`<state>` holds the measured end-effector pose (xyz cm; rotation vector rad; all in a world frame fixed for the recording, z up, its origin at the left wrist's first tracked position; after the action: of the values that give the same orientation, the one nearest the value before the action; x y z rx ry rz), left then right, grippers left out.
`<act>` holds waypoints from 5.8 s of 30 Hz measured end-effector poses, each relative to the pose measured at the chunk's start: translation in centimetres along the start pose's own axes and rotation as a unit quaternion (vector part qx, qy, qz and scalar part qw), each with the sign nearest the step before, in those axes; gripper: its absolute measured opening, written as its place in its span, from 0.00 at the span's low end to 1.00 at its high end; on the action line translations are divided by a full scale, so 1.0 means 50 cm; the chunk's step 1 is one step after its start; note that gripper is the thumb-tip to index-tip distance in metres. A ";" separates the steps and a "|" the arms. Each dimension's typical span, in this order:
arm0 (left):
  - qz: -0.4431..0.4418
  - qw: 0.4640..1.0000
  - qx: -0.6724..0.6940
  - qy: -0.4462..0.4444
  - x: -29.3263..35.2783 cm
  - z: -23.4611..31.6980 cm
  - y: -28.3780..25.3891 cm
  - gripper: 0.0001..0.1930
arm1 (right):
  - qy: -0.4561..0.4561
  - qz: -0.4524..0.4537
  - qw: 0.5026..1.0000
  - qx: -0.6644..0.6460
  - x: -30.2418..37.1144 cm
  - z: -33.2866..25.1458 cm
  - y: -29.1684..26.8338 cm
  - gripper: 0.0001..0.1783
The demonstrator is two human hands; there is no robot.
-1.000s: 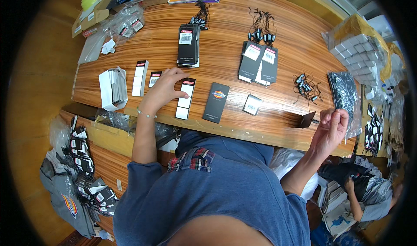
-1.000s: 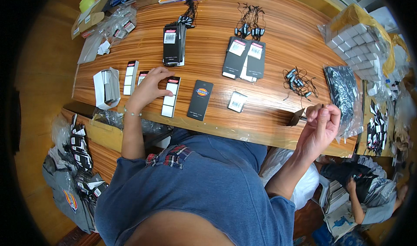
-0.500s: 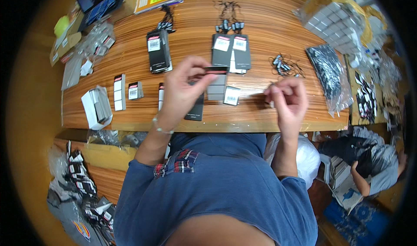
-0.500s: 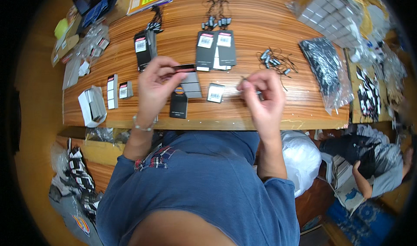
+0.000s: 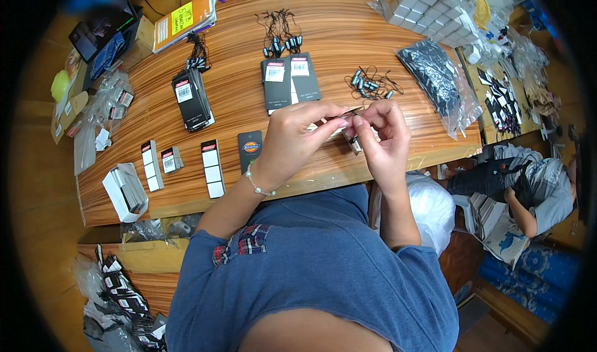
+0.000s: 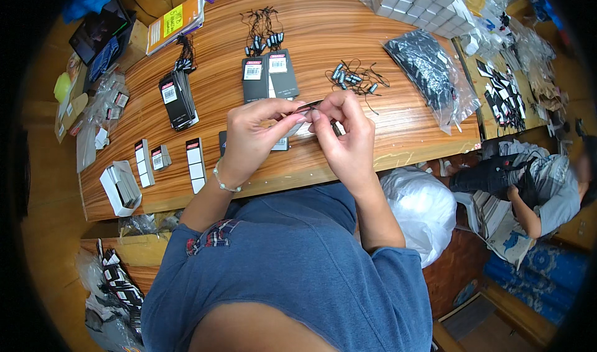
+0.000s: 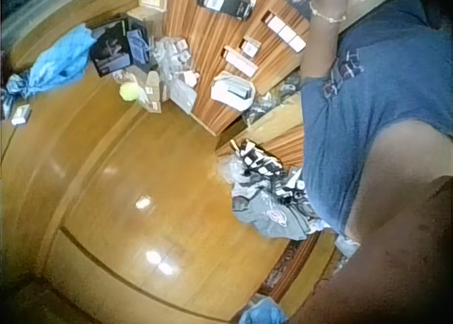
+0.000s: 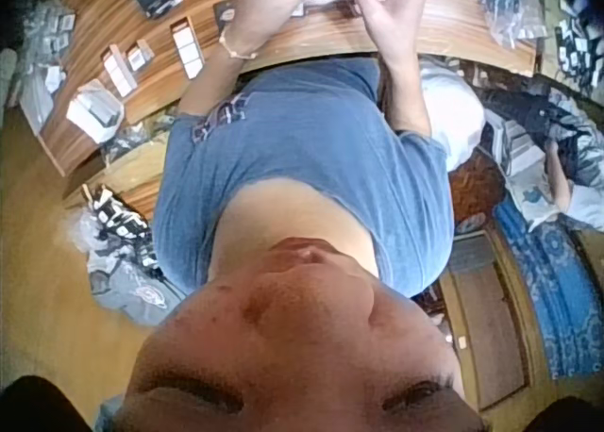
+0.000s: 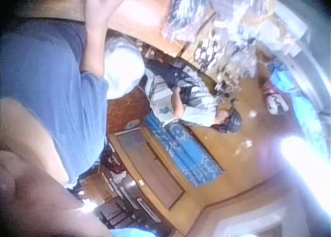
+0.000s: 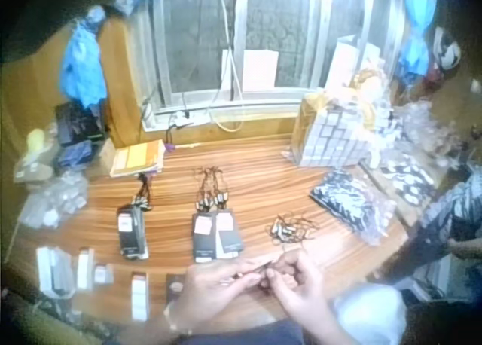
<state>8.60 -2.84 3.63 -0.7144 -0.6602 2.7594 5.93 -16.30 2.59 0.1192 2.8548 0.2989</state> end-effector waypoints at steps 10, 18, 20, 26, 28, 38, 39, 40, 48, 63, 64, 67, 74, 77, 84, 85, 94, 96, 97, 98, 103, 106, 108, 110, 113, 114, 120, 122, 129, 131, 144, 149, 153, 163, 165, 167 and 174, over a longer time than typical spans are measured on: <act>-0.018 0.978 -0.135 0.157 -0.004 0.062 -0.013 0.06 | 0.019 0.009 0.997 -0.079 0.003 0.010 0.009 0.05; -0.014 0.973 -0.149 0.173 -0.006 0.069 -0.008 0.07 | -0.086 0.013 0.995 0.053 0.002 -0.020 0.007 0.07; -0.008 0.973 -0.146 0.177 -0.009 0.071 -0.011 0.07 | -0.060 0.029 0.998 0.009 -0.001 -0.012 0.003 0.07; 0.023 0.963 -0.159 0.216 -0.017 0.084 -0.014 0.07 | -0.028 0.011 0.998 -0.050 -0.005 0.001 -0.002 0.10; 0.023 0.965 -0.148 0.216 -0.019 0.079 -0.008 0.08 | -0.017 0.008 0.998 -0.064 -0.006 0.002 -0.005 0.11; 0.084 0.888 -0.293 0.344 -0.001 0.100 0.000 0.09 | 0.153 -0.010 0.957 -0.247 -0.012 0.071 -0.022 0.07; 0.083 0.884 -0.298 0.352 0.003 0.101 0.006 0.09 | 0.164 -0.017 0.952 -0.257 -0.012 0.079 -0.023 0.07; 0.081 0.879 -0.303 0.359 0.006 0.102 0.010 0.09 | 0.127 0.029 0.963 -0.235 -0.018 0.076 -0.042 0.06; 0.104 0.931 -0.207 0.283 0.001 0.052 -0.008 0.05 | -0.056 0.047 0.920 -0.384 -0.071 -0.001 -0.107 0.04; -0.030 0.998 0.034 0.042 -0.031 0.010 0.027 0.08 | 0.042 -0.049 0.841 -0.537 -0.062 -0.012 -0.008 0.05; -0.016 0.998 0.033 0.046 -0.031 0.007 0.029 0.09 | 0.044 -0.049 0.842 -0.536 -0.059 -0.011 -0.008 0.05; 0.037 0.997 0.002 0.067 -0.033 0.000 0.020 0.10 | 0.027 -0.032 0.856 -0.514 -0.060 -0.018 -0.023 0.05; 0.038 0.998 -0.003 0.051 -0.038 0.016 -0.020 0.08 | -0.002 0.006 0.989 -0.147 -0.047 -0.038 -0.049 0.05; 0.039 0.997 0.003 0.059 -0.039 0.027 -0.027 0.08 | 0.040 -0.021 0.996 -0.082 -0.039 -0.029 -0.020 0.07; 0.025 0.995 -0.005 0.097 -0.041 0.045 -0.030 0.08 | 0.039 -0.037 0.997 -0.048 -0.035 -0.028 -0.004 0.06; 0.024 0.995 -0.009 0.102 -0.041 0.046 -0.030 0.08 | 0.044 -0.037 0.997 -0.050 -0.035 -0.027 -0.005 0.05; 0.018 0.993 -0.028 0.115 -0.042 0.047 -0.027 0.07 | 0.052 -0.048 0.996 -0.056 -0.037 -0.021 -0.005 0.05; 0.012 0.992 -0.034 0.117 -0.043 0.046 -0.025 0.07 | 0.056 -0.048 0.996 -0.051 -0.037 -0.016 -0.005 0.05; 0.006 0.993 -0.036 0.115 -0.044 0.044 -0.023 0.07 | 0.057 -0.047 0.996 -0.052 -0.037 -0.014 -0.006 0.05; 0.000 0.993 -0.038 0.114 -0.044 0.041 -0.022 0.07 | 0.058 -0.046 0.996 -0.054 -0.037 -0.011 -0.006 0.05; -0.059 0.996 0.042 0.049 -0.048 0.011 -0.009 0.06 | 0.106 -0.075 0.983 -0.133 -0.037 0.020 -0.002 0.05; -0.082 0.993 0.077 0.024 -0.046 -0.003 -0.002 0.06 | 0.116 -0.086 0.975 -0.169 -0.034 0.034 0.002 0.06; -0.094 0.991 0.098 0.012 -0.044 -0.010 0.002 0.06 | 0.120 -0.092 0.972 -0.180 -0.032 0.042 0.005 0.06; -0.099 0.986 0.136 -0.011 -0.039 -0.016 0.007 0.06 | 0.122 -0.095 0.971 -0.182 -0.031 0.050 0.007 0.06; -0.105 0.981 0.162 -0.031 -0.033 -0.019 0.014 0.06 | 0.119 -0.098 0.970 -0.188 -0.030 0.051 0.007 0.06; -0.108 0.980 0.166 -0.035 -0.032 -0.019 0.016 0.07 | 0.119 -0.102 0.968 -0.196 -0.030 0.052 0.008 0.07; -0.113 0.990 0.088 0.007 -0.036 0.003 0.006 0.06 | 0.126 -0.114 0.952 -0.256 -0.025 0.058 0.019 0.06; -0.123 0.990 0.071 0.017 -0.040 0.013 0.001 0.07 | 0.149 -0.113 0.935 -0.300 -0.025 0.055 0.031 0.06; -0.063 0.985 0.157 0.032 -0.025 -0.036 0.012 0.17 | 0.174 -0.103 0.924 -0.325 -0.024 0.069 0.000 0.09; -0.126 0.973 0.193 0.030 -0.007 -0.032 0.044 0.16 | 0.167 -0.124 0.905 -0.370 -0.031 0.050 0.007 0.09; -0.145 0.945 0.255 -0.146 0.007 -0.107 0.096 0.13 | 0.039 0.020 0.975 -0.219 -0.138 0.046 -0.037 0.10; -0.041 0.977 0.155 -0.140 -0.071 -0.227 0.070 0.13 | 0.011 -0.013 0.965 -0.263 -0.301 0.034 -0.035 0.08; -0.022 0.986 0.076 -0.150 -0.111 -0.304 0.047 0.13 | 0.006 -0.004 0.965 -0.261 -0.419 0.057 -0.005 0.07; -0.012 0.936 -0.340 -0.096 -0.153 -0.289 -0.002 0.14 | 0.113 -0.057 0.985 -0.118 -0.529 0.200 0.087 0.08; -0.006 0.932 -0.353 -0.083 -0.148 -0.288 -0.008 0.19 | 0.170 -0.083 0.979 -0.075 -0.552 0.274 0.095 0.08; 0.037 0.935 -0.345 -0.074 -0.133 -0.270 -0.027 0.22 | 0.199 -0.068 0.976 -0.048 -0.572 0.341 0.090 0.08; 0.042 0.962 -0.248 -0.108 -0.045 -0.210 -0.104 0.28 | 0.287 -0.051 0.956 0.042 -0.617 0.464 0.093 0.08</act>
<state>16.34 4.90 -1.20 -0.5374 -1.4303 2.7918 42.16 -10.68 -10.43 -0.1225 3.4354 0.2152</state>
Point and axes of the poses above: each hand's wrist, its own x-axis away from the middle knuckle, its own y-axis out of the palm, z = x × y, the point moved 9 cm from there along -x, towards the middle knuckle, and after that the axes turned 15 degrees about -x, right-handed, at the moved point
